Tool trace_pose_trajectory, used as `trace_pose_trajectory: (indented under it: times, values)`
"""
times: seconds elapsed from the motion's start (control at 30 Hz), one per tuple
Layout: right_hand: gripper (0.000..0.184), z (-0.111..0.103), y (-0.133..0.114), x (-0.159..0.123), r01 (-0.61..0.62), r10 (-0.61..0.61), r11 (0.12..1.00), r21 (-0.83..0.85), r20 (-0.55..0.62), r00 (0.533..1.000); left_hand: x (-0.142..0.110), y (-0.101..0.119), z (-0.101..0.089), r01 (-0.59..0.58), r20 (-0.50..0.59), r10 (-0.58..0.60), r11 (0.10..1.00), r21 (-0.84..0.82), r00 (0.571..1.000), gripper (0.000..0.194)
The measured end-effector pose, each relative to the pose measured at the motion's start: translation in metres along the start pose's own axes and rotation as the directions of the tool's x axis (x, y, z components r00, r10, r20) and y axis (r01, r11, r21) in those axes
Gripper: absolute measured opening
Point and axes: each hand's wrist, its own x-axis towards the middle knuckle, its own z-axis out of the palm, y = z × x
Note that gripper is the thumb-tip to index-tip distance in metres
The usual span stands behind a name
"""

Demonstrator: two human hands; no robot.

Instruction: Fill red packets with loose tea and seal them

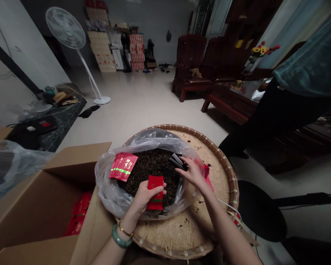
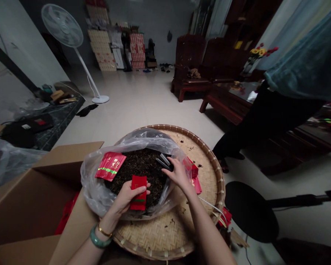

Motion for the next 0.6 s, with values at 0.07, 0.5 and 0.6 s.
trace_pose_trajectory:
  times: [0.07, 0.5, 0.6]
  values:
    - [0.051, -0.017, -0.014, -0.002, -0.01, -0.015, 0.989, 0.15, 0.162, 0.987, 0.0, 0.001, 0.0, 0.004, 0.006, -0.004, 1.0, 0.024, 1.0, 0.051]
    - [0.028, -0.023, -0.082, -0.004, 0.025, -0.08, 0.991, 0.13, 0.439, 0.895, -0.001, 0.001, 0.001, -0.05, 0.127, 0.021, 0.972, 0.228, 0.992, 0.04]
    - [0.027, -0.02, -0.079, 0.0, -0.04, -0.022, 0.986, 0.16, 0.369, 0.929, 0.001, 0.0, 0.0, -0.06, 0.125, 0.032, 0.972, 0.226, 0.992, 0.042]
